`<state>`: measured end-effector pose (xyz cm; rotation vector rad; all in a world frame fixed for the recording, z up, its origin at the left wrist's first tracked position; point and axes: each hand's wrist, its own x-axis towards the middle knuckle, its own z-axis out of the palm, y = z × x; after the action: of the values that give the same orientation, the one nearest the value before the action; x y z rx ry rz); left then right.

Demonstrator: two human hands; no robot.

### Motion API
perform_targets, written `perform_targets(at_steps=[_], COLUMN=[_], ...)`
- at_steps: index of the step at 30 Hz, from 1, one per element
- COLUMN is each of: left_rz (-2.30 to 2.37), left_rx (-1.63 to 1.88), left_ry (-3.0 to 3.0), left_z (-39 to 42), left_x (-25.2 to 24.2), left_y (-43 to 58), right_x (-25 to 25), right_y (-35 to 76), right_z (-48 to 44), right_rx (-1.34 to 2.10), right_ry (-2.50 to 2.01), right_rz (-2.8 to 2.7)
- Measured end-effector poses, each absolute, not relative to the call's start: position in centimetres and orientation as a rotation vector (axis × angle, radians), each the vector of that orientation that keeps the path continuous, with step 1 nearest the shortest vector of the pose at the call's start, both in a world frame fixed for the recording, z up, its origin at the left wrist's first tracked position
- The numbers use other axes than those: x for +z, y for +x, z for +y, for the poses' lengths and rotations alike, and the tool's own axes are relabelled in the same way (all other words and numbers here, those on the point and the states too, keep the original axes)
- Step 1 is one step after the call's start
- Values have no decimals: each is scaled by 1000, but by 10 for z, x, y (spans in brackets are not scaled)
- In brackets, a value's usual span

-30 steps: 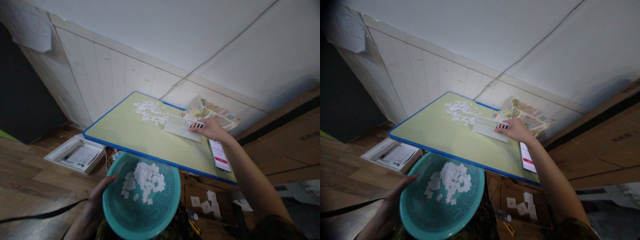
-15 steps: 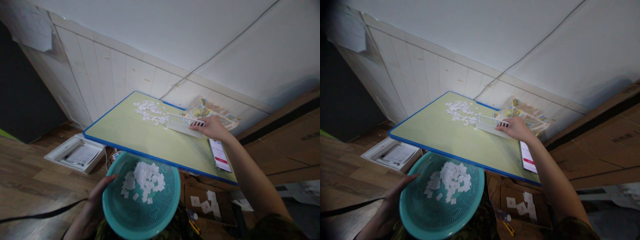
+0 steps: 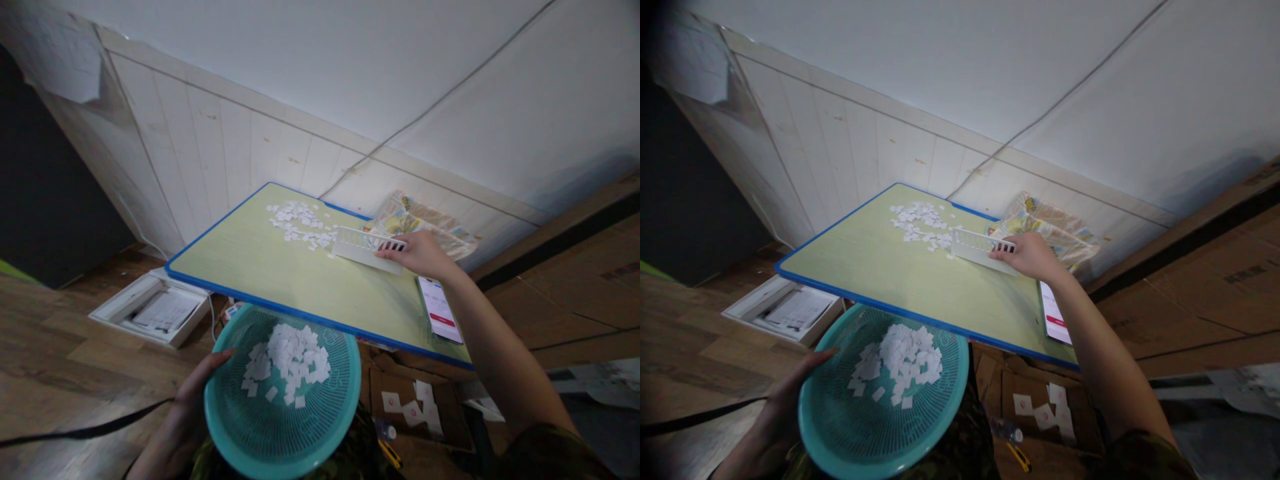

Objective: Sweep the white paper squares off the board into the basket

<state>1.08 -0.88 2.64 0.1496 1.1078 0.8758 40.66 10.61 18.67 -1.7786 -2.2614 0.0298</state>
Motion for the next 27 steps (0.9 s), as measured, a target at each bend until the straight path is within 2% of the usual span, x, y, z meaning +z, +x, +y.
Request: perform_targets(at_steps=[16,27], left_rz=[1166,1123], left_rx=[852,854], left_ry=[214,207], left_z=[-11,-9], left_x=[36,32], left_y=[14,13], right_x=[187,201], right_y=[408,402], right_z=[99,84], right_rx=[113,511], right_ry=[-1759,-1692], right_rz=[-2233,-2271])
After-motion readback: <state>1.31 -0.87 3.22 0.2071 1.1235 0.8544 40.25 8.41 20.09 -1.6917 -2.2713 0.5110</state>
